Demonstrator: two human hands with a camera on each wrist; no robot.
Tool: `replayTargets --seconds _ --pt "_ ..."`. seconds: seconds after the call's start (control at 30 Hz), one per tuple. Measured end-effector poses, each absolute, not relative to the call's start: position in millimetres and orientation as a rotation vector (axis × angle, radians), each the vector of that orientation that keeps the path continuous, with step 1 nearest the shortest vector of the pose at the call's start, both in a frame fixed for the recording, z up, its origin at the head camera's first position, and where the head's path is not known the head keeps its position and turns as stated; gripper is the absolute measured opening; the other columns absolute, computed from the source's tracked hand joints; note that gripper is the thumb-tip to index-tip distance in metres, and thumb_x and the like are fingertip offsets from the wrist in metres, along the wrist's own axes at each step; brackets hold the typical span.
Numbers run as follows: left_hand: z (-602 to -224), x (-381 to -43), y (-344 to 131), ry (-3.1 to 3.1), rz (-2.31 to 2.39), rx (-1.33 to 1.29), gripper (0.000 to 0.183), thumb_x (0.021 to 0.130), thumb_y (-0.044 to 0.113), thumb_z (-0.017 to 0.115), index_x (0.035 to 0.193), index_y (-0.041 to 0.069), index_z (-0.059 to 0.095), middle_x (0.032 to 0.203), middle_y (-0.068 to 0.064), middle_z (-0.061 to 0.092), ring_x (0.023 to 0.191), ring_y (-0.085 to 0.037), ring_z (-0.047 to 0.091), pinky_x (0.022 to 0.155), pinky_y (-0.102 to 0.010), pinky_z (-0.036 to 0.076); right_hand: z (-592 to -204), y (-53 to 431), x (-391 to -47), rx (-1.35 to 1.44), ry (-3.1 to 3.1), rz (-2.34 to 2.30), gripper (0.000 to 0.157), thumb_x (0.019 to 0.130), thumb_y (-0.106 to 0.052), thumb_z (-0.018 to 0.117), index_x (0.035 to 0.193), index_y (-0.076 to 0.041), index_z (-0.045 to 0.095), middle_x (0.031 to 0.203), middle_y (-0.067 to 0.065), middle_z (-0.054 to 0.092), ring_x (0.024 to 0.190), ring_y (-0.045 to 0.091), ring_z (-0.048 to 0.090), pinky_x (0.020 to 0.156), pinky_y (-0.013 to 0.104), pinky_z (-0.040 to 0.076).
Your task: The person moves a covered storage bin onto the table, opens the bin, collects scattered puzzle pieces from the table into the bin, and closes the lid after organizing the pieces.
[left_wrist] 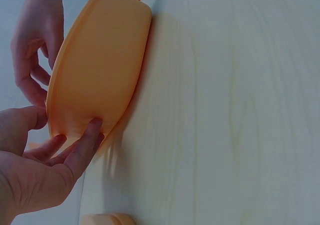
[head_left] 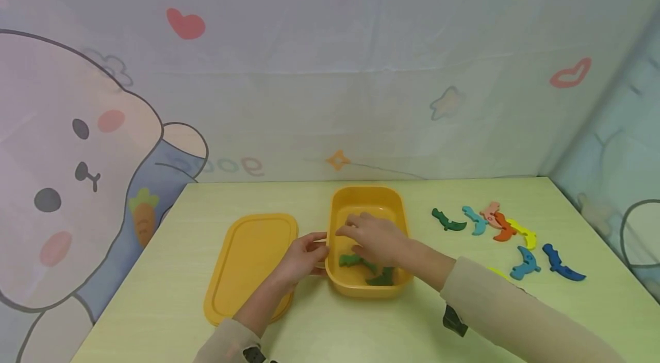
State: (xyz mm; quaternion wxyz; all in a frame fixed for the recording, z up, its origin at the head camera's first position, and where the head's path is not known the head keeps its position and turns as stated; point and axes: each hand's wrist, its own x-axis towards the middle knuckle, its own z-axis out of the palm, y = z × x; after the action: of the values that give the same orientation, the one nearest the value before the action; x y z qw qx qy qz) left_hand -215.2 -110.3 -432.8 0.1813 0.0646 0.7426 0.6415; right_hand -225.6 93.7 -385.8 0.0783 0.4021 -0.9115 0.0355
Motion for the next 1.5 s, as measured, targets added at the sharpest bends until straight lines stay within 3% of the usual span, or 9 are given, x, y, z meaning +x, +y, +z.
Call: replayTargets --seconds 0.33,0.67,0.9,1.17,1.5 --pt "-435 -216 -110 2.090 1.815 0.187 0.043 0.094 0.013 0.049 0.135 0.001 0.042 0.123 -0.025 0.053 0.098 -0.030 0.063 0.075 -0.041 0.055 -386 101 -227 1.213 -2.718 0.107 0.042 0.082 -0.025 0.069 0.122 -0.018 0.058 0.120 0.003 0.056 0.103 0.023 0.056 0.074 0.034 0.054" --pt "-435 -217 -111 2.094 1.816 0.209 0.044 0.094 0.011 0.048 0.136 -0.002 0.039 0.123 -0.026 0.052 0.098 -0.033 0.062 0.074 -0.041 0.055 -375 108 -228 1.171 -2.799 0.147 0.047 0.085 -0.031 0.064 0.129 -0.016 0.053 0.130 0.008 0.052 0.115 0.029 0.052 0.095 0.044 0.045" --pt "-435 -217 -111 2.094 1.810 0.211 0.044 0.095 0.012 0.048 0.136 -0.001 0.039 0.123 -0.026 0.053 0.099 -0.032 0.062 0.074 -0.041 0.056 -367 114 -230 1.094 -2.900 0.167 0.046 0.087 -0.033 0.061 0.130 -0.019 0.052 0.133 0.007 0.050 0.118 0.029 0.049 0.088 0.044 0.049" --pt "-434 -215 -111 2.101 1.814 0.210 0.045 0.095 0.012 0.048 0.137 -0.002 0.038 0.124 -0.026 0.052 0.099 -0.033 0.061 0.075 -0.043 0.055 -361 128 -234 1.066 -2.836 0.094 0.043 0.086 -0.033 0.062 0.125 -0.018 0.055 0.122 0.007 0.057 0.107 0.026 0.056 0.081 0.040 0.052" --pt "-435 -216 -111 2.103 1.807 0.200 0.045 0.095 0.012 0.048 0.136 -0.002 0.038 0.124 -0.025 0.052 0.098 -0.032 0.062 0.076 -0.043 0.055 -355 150 -238 1.044 -2.795 0.107 0.040 0.086 -0.030 0.063 0.122 -0.014 0.057 0.117 0.007 0.058 0.099 0.027 0.057 0.082 0.041 0.051"
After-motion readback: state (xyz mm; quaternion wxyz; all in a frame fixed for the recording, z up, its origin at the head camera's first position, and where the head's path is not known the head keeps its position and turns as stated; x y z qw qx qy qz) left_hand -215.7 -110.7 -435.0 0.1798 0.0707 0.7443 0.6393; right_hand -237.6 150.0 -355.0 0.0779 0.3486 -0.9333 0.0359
